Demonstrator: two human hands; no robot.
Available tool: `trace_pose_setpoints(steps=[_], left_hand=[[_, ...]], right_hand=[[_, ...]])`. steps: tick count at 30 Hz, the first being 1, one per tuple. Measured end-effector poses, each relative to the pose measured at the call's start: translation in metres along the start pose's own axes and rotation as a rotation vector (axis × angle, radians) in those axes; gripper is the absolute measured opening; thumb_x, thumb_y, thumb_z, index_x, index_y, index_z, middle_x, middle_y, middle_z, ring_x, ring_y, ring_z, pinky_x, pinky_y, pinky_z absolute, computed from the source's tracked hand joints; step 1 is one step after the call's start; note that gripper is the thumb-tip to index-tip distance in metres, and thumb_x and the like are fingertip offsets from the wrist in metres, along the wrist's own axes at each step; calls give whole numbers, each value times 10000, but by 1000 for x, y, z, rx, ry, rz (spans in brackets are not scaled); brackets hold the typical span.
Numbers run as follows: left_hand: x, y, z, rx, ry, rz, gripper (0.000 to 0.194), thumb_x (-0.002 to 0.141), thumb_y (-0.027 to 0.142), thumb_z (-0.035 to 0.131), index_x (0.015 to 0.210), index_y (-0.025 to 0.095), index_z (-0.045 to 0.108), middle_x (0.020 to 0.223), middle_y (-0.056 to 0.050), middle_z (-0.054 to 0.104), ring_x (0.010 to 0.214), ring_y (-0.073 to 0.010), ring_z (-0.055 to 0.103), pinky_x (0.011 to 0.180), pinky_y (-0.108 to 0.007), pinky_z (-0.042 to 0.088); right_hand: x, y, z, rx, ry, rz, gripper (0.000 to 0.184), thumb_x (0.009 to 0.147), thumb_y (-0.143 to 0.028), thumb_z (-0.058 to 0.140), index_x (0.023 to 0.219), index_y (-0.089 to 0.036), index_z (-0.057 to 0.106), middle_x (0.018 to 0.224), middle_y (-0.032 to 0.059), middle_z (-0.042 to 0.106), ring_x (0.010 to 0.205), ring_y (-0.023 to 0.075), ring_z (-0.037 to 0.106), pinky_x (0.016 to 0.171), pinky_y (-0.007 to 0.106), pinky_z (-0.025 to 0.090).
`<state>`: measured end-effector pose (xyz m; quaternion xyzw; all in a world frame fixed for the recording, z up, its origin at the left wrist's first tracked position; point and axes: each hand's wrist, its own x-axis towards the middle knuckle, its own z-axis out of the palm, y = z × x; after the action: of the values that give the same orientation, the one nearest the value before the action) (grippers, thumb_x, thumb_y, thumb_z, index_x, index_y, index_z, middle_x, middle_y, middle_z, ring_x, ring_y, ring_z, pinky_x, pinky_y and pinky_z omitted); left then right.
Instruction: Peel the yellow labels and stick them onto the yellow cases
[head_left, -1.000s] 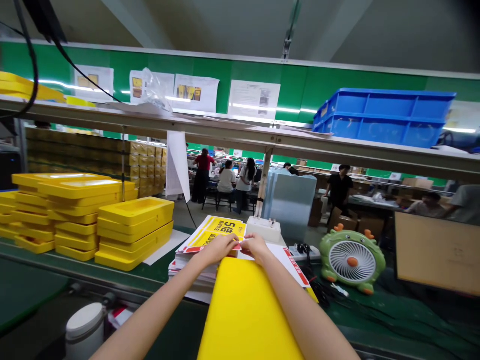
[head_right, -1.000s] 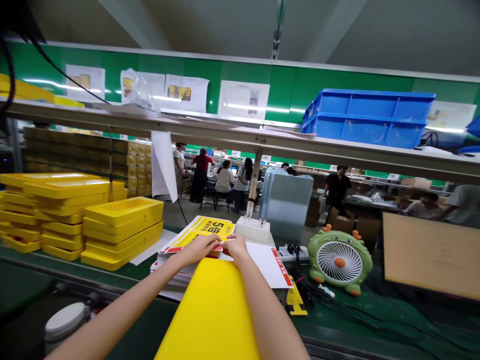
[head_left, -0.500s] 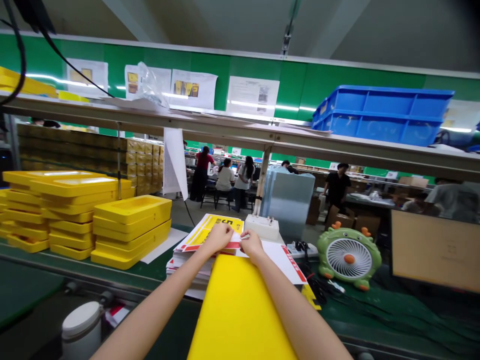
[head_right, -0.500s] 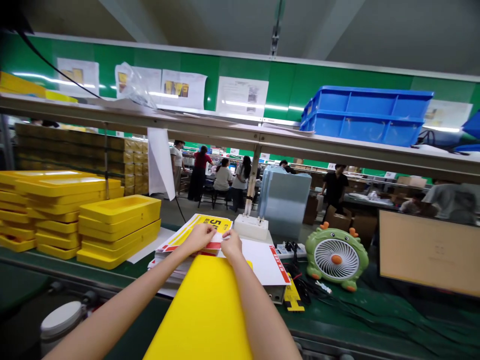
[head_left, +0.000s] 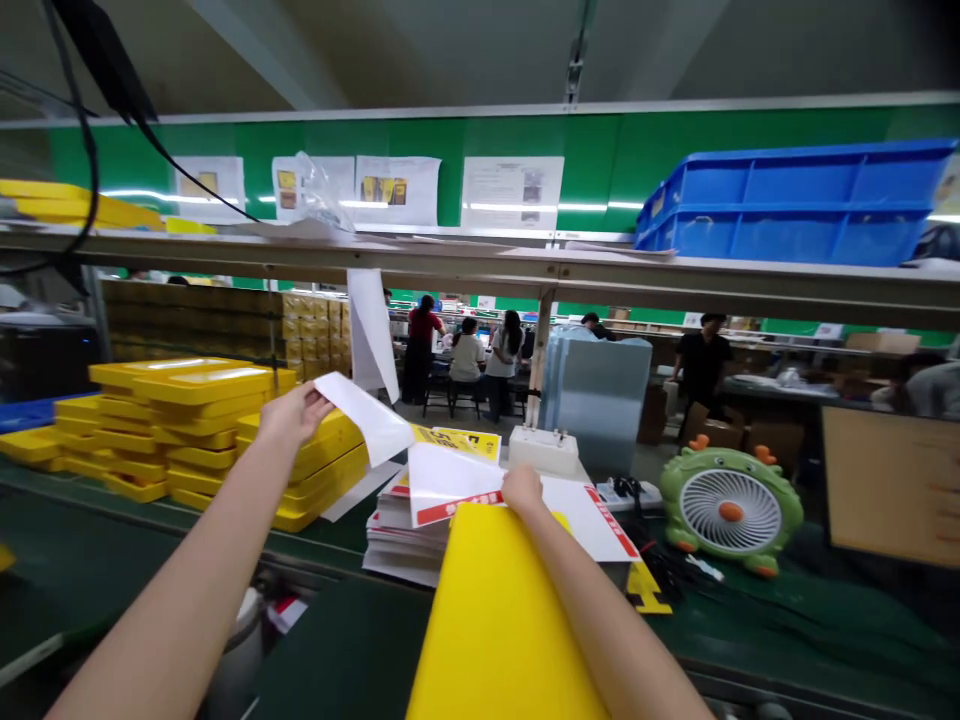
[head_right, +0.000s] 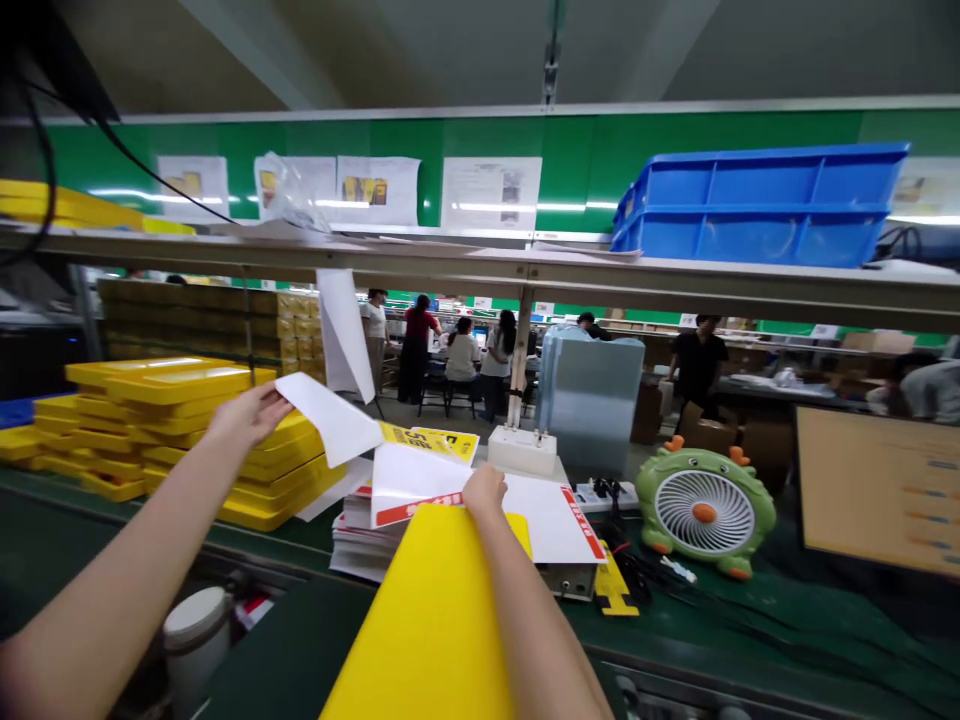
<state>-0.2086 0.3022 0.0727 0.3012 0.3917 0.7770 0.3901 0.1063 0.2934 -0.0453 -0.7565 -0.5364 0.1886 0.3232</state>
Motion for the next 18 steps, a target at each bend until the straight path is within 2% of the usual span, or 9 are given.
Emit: trace_pose_setpoints(steps=[2, 4, 7, 8, 10, 12, 14, 16, 18], left_hand=[[-26, 20, -2, -110, -6, 60, 36, 916, 127, 540, 921, 98, 561, 867, -31, 605, 735, -130, 616, 630, -257, 554], [-60, 27, 3, -196, -34, 126, 46, 902, 95, 515, 873, 109, 548, 850, -36, 625, 744, -147, 635, 646, -283, 564], [-120, 20, 20, -297, -130, 184, 67, 864, 116, 524, 801, 137, 522, 806, -40, 649, 736, -162, 652, 666, -317, 570], [-142, 15, 26, -322, -173, 185, 69, 849, 140, 543, 786, 145, 516, 793, -37, 653, 738, -165, 655, 676, -322, 570], [-182, 8, 36, -353, -274, 163, 87, 815, 202, 595, 789, 154, 526, 809, -36, 664, 782, -177, 662, 715, -336, 569], [-214, 3, 42, -370, -387, 118, 134, 779, 257, 645, 822, 158, 564, 869, -48, 677, 883, -208, 661, 787, -376, 561], [-232, -4, 39, -295, -526, 124, 223, 813, 371, 611, 874, 158, 620, 969, -79, 683, 1019, -250, 629, 890, -428, 524], [-233, -20, 31, -110, -640, 178, 346, 852, 472, 541, 873, 152, 670, 1037, -103, 678, 1134, -276, 569, 1011, -441, 438], [-220, -50, 19, 110, -690, 195, 341, 833, 470, 588, 816, 149, 700, 1037, -111, 681, 1188, -291, 523, 1100, -428, 329]], right_hand=[[-20, -9, -6, 3, 42, -86, 237, 891, -283, 624, 1077, -138, 609, 1257, 107, 540, 1203, 283, 479, 1025, 534, 384], [-50, -22, -14, 50, 84, -240, 298, 894, -344, 606, 1129, -162, 592, 1310, 105, 500, 1267, 302, 407, 1060, 557, 318], [-104, -44, -29, 147, 153, -535, 513, 792, -485, 676, 1197, -204, 532, 1274, 86, 514, 1247, 281, 406, 1050, 477, 327], [-119, -49, -36, 168, 189, -615, 563, 743, -477, 715, 1196, -206, 520, 1258, 89, 516, 1237, 278, 402, 1046, 451, 322], [-142, -55, -52, 196, 263, -713, 455, 727, -345, 714, 1125, -201, 547, 1212, 95, 530, 1215, 285, 390, 1045, 442, 282], [-149, -49, -74, 240, 305, -728, 209, 766, -203, 607, 974, -205, 606, 1097, 86, 581, 1152, 294, 420, 1036, 478, 237], [-145, -29, -100, 336, 329, -671, 115, 786, -174, 546, 857, -212, 628, 982, 74, 613, 1087, 303, 453, 1022, 517, 215], [-138, 2, -123, 497, 333, -566, 83, 785, -264, 590, 832, -208, 630, 935, 79, 624, 1044, 318, 486, 995, 527, 260], [-136, 40, -137, 712, 281, -433, 204, 751, -386, 658, 845, -207, 631, 935, 79, 640, 1004, 314, 539, 917, 482, 377]])
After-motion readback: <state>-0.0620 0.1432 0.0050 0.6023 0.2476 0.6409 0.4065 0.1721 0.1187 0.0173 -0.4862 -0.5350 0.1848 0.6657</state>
